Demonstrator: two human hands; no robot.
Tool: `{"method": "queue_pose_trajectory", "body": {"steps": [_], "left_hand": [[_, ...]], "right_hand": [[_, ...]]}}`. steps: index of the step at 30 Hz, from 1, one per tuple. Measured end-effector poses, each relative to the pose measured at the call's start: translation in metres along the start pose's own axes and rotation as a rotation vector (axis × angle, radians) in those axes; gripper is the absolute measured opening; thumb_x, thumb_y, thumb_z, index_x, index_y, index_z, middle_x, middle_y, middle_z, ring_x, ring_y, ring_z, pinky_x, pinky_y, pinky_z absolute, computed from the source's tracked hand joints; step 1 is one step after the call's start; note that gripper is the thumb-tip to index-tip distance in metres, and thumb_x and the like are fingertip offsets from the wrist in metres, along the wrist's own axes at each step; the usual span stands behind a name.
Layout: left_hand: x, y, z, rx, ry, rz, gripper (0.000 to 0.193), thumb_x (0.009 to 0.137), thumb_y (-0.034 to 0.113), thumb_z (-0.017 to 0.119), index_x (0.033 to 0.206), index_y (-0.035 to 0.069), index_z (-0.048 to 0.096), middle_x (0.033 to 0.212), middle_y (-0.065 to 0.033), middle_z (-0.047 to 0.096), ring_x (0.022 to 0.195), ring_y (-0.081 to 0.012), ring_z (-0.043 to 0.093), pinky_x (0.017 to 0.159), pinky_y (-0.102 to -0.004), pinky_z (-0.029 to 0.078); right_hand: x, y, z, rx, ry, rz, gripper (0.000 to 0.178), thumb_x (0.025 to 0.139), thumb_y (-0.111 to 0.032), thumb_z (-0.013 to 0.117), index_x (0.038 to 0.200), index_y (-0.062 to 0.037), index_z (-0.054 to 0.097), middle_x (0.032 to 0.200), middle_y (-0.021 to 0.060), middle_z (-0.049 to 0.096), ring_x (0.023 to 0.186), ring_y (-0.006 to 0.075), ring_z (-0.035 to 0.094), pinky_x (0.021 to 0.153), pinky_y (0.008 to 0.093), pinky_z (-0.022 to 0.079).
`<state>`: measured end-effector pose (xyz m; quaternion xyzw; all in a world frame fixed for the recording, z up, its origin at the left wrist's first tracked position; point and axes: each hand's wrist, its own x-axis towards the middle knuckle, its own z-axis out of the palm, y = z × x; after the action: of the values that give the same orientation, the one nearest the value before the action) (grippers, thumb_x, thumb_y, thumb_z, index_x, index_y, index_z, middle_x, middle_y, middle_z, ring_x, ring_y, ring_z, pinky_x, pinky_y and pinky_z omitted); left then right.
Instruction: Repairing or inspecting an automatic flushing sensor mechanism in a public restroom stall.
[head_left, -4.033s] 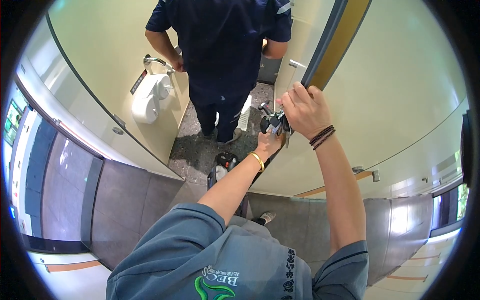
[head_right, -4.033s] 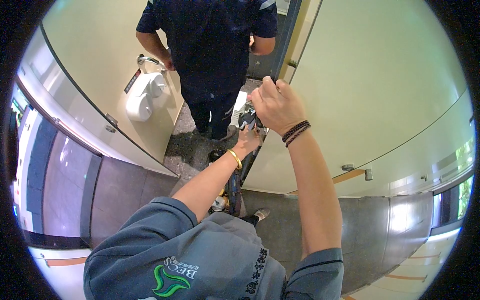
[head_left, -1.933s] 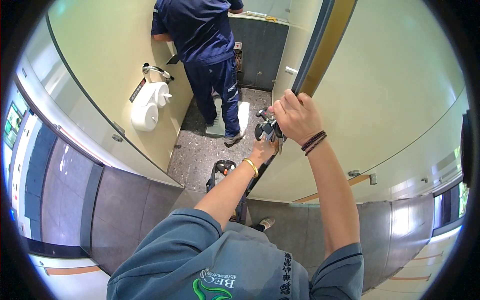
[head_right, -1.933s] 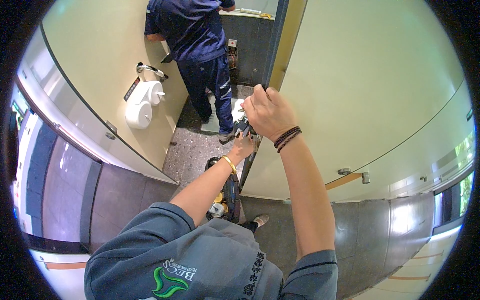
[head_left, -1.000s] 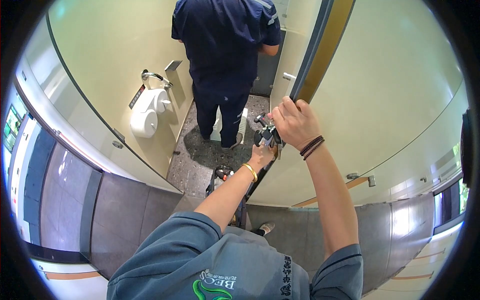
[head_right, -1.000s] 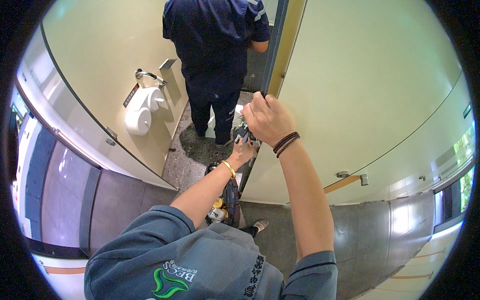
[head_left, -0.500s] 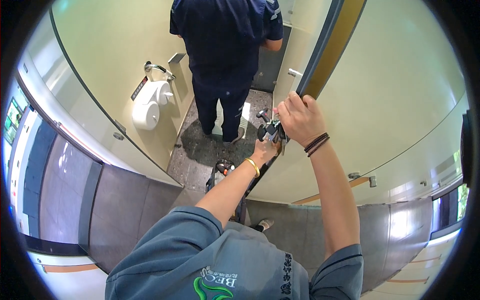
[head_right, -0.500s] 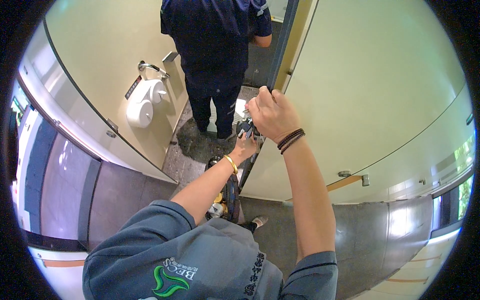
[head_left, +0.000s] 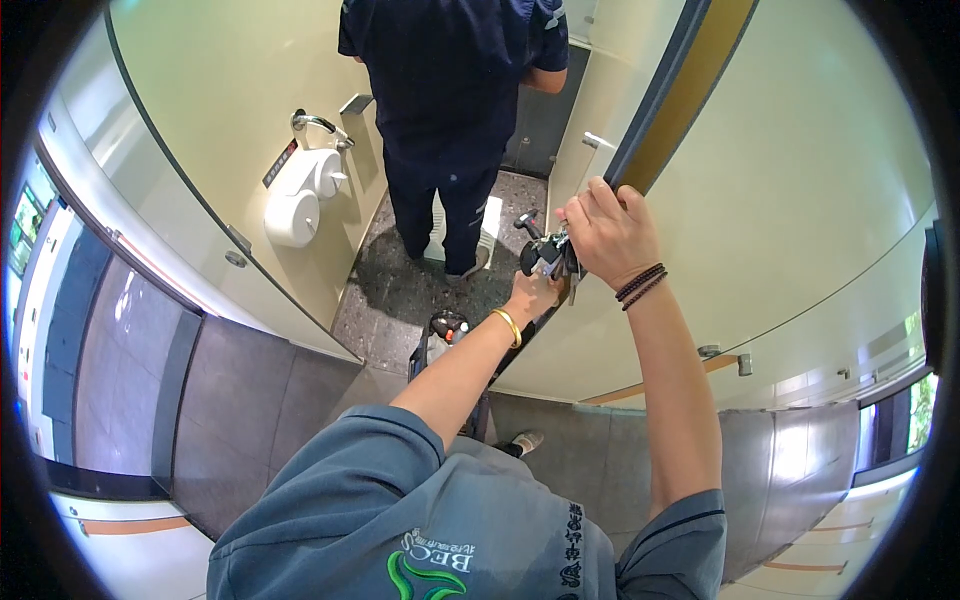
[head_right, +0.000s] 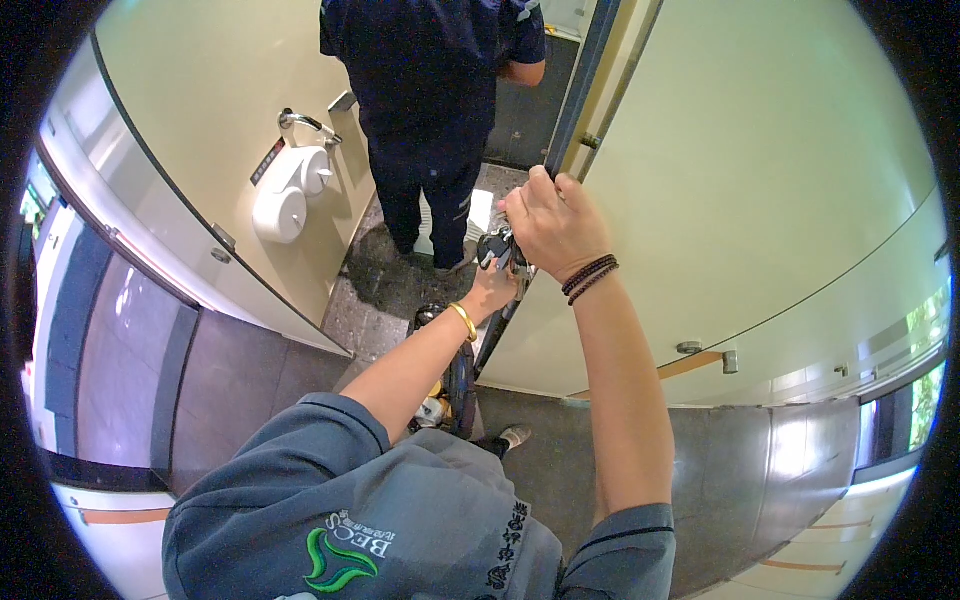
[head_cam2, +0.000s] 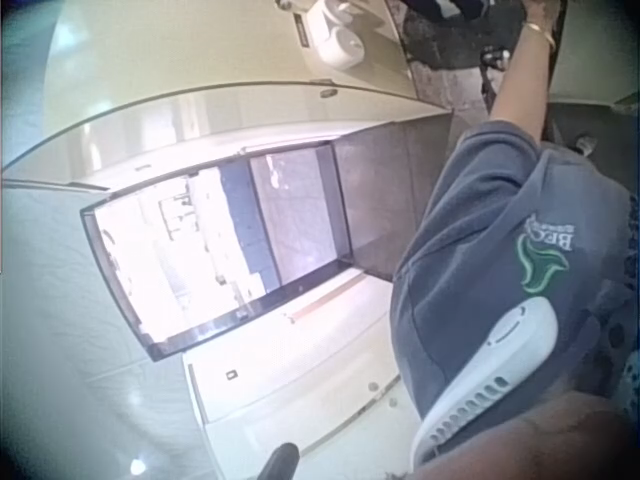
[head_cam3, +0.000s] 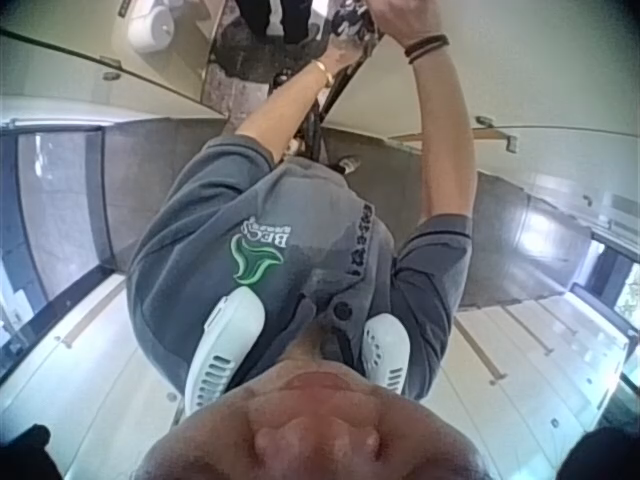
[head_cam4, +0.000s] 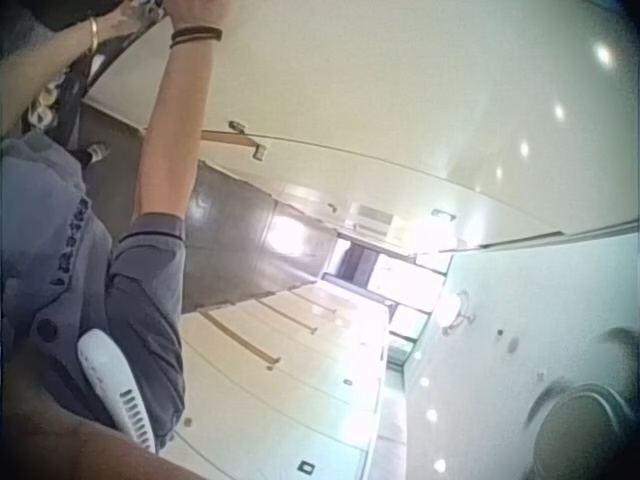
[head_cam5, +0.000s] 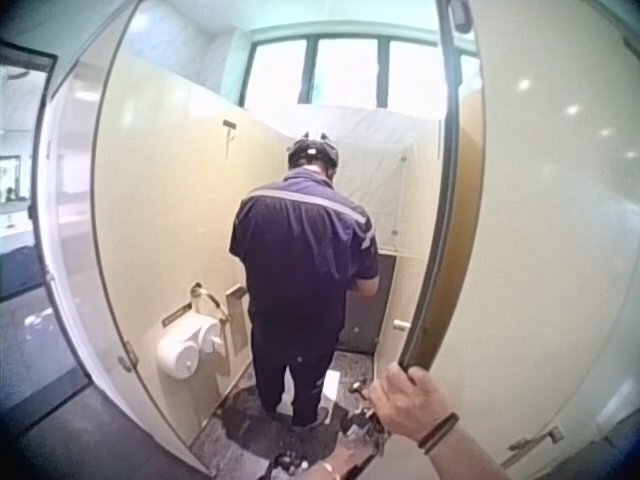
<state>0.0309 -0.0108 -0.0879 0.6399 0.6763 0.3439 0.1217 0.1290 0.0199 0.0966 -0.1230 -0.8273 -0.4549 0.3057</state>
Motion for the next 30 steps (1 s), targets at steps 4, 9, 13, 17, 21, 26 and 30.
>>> {"method": "queue_pose_trajectory", "body": {"steps": [4, 9, 13, 17, 21, 26, 30], "left_hand": [[0.006, -0.016, 0.009, 0.058, 0.019, 0.021, 0.028, 0.088, 0.016, 0.048, 0.111, 0.002, 0.056, 0.102, -0.0136, 0.063, 0.095, -0.0283, 0.062, 0.073, -0.0423, 0.051], [0.010, -0.020, 0.017, 0.128, -0.069, 0.013, 0.029, 0.089, 0.019, 0.048, 0.112, 0.004, 0.057, 0.105, -0.0140, 0.063, 0.094, -0.0285, 0.062, 0.073, -0.0426, 0.052], [0.005, -0.015, 0.010, -0.026, 0.006, -0.014, 0.029, 0.090, 0.020, 0.047, 0.113, 0.005, 0.057, 0.106, -0.0129, 0.063, 0.094, -0.0285, 0.062, 0.073, -0.0437, 0.052], [0.006, -0.014, 0.007, -0.057, -0.032, -0.049, 0.030, 0.090, 0.021, 0.047, 0.113, 0.004, 0.057, 0.105, -0.0131, 0.063, 0.096, -0.0281, 0.061, 0.074, -0.0438, 0.051], [0.009, -0.028, 0.025, 0.097, 0.087, 0.059, 0.030, 0.090, 0.020, 0.045, 0.113, 0.004, 0.056, 0.105, -0.0117, 0.063, 0.100, -0.0260, 0.059, 0.080, -0.0403, 0.050], [0.008, -0.017, 0.016, 0.130, 0.026, 0.033, 0.030, 0.091, 0.019, 0.045, 0.114, 0.004, 0.057, 0.107, -0.0102, 0.063, 0.102, -0.0244, 0.059, 0.085, -0.0365, 0.049], [0.014, -0.021, 0.015, 0.057, -0.132, -0.066, 0.030, 0.089, 0.019, 0.049, 0.114, 0.005, 0.058, 0.108, -0.0111, 0.064, 0.101, -0.0247, 0.061, 0.084, -0.0377, 0.051]], "right_hand": [[0.008, -0.002, -0.002, 0.002, 0.021, -0.011, 0.024, 0.090, -0.031, 0.060, 0.072, -0.0153, 0.054, 0.078, -0.0022, 0.062, 0.097, 0.0124, 0.056, 0.084, 0.0324, 0.035], [0.004, -0.001, -0.001, 0.007, 0.016, 0.007, 0.028, 0.092, -0.031, 0.057, 0.068, -0.0158, 0.057, 0.070, -0.0024, 0.061, 0.100, 0.0141, 0.056, 0.087, 0.0312, 0.037], [0.004, -0.001, 0.000, 0.005, 0.019, -0.006, 0.028, 0.092, -0.031, 0.056, 0.068, -0.0157, 0.057, 0.070, -0.0028, 0.061, 0.099, 0.0137, 0.056, 0.087, 0.0307, 0.036], [0.005, -0.001, -0.002, 0.022, -0.019, -0.010, 0.020, 0.090, -0.028, 0.060, 0.074, -0.0155, 0.056, 0.078, -0.0025, 0.061, 0.096, 0.0121, 0.056, 0.081, 0.0314, 0.035], [0.009, -0.002, -0.003, 0.031, -0.019, -0.011, 0.020, 0.089, -0.028, 0.060, 0.075, -0.0152, 0.056, 0.078, -0.0027, 0.061, 0.095, 0.0122, 0.056, 0.081, 0.0318, 0.035], [0.003, -0.001, -0.001, 0.022, -0.013, -0.006, 0.020, 0.089, -0.029, 0.060, 0.075, -0.0152, 0.056, 0.078, -0.0028, 0.060, 0.096, 0.0125, 0.056, 0.082, 0.0322, 0.035], [0.007, -0.002, -0.001, 0.008, 0.015, -0.007, 0.028, 0.092, -0.031, 0.056, 0.069, -0.0153, 0.057, 0.072, -0.0024, 0.062, 0.099, 0.0140, 0.056, 0.085, 0.0308, 0.037]]}}
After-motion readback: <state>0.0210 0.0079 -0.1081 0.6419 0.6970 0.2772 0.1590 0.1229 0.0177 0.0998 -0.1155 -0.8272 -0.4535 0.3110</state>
